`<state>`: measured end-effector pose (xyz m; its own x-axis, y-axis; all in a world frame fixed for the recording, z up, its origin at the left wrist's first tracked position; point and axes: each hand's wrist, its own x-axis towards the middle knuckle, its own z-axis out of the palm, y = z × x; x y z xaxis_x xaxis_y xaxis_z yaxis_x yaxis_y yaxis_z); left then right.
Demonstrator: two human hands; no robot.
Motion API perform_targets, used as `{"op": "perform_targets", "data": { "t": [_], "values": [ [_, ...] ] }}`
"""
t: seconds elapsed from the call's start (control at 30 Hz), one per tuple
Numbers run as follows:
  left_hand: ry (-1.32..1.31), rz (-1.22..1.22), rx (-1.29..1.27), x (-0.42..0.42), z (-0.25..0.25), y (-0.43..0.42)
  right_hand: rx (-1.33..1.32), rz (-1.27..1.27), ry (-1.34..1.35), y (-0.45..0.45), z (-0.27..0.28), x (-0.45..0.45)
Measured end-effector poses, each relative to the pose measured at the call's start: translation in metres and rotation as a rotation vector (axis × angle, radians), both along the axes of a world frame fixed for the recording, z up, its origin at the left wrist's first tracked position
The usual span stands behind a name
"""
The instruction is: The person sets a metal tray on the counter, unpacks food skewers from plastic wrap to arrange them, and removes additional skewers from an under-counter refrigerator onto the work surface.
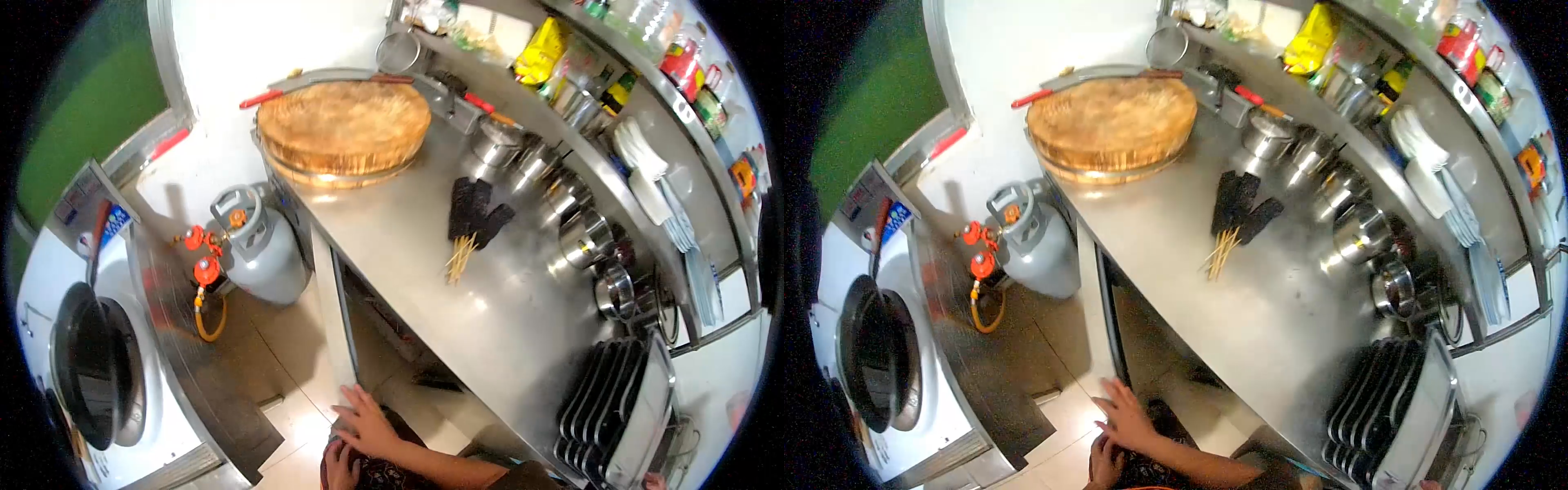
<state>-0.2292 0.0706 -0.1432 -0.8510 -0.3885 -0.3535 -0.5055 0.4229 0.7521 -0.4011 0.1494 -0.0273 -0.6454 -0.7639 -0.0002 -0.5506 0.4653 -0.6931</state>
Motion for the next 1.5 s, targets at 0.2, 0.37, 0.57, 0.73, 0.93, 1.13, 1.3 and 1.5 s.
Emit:
{"op": "perform_targets", "data": {
  "t": [0.2,0.37,0.57,0.73,0.93,1.13,1.3,1.5],
  "values": [
    [-0.151,-0.160,-0.067,-0.007,0.068,-0.019,0.182,-0.168,0.088,0.066,0.018,-0.020],
    [0.012,-0.020,-0.012,-0.077,0.139,-0.025,0.139,-0.226,-0.256,0.088,0.038,0.007],
    [0.159,-0.178,-0.045,-0.137,0.158,-0.014,0.138,-0.391,-0.556,0.134,0.053,0.037],
    [0.273,-0.523,0.010,-0.182,0.193,-0.007,0.278,-0.892,-0.461,0.172,0.059,0.100],
    [0.040,-1.172,0.418,-0.178,0.193,0.043,-0.362,-1.243,-0.757,0.136,0.120,0.180],
    [-0.591,-1.561,1.142,-0.093,0.245,0.133,-0.357,-1.208,-0.549,0.101,0.187,0.194],
    [-1.169,-1.608,1.326,-0.051,0.223,0.166,-0.487,-1.207,-0.423,0.124,0.159,0.242],
    [-0.897,-1.284,1.513,-0.083,0.265,0.159,-0.521,-1.108,-0.517,0.138,0.196,0.191]
  ]
}}
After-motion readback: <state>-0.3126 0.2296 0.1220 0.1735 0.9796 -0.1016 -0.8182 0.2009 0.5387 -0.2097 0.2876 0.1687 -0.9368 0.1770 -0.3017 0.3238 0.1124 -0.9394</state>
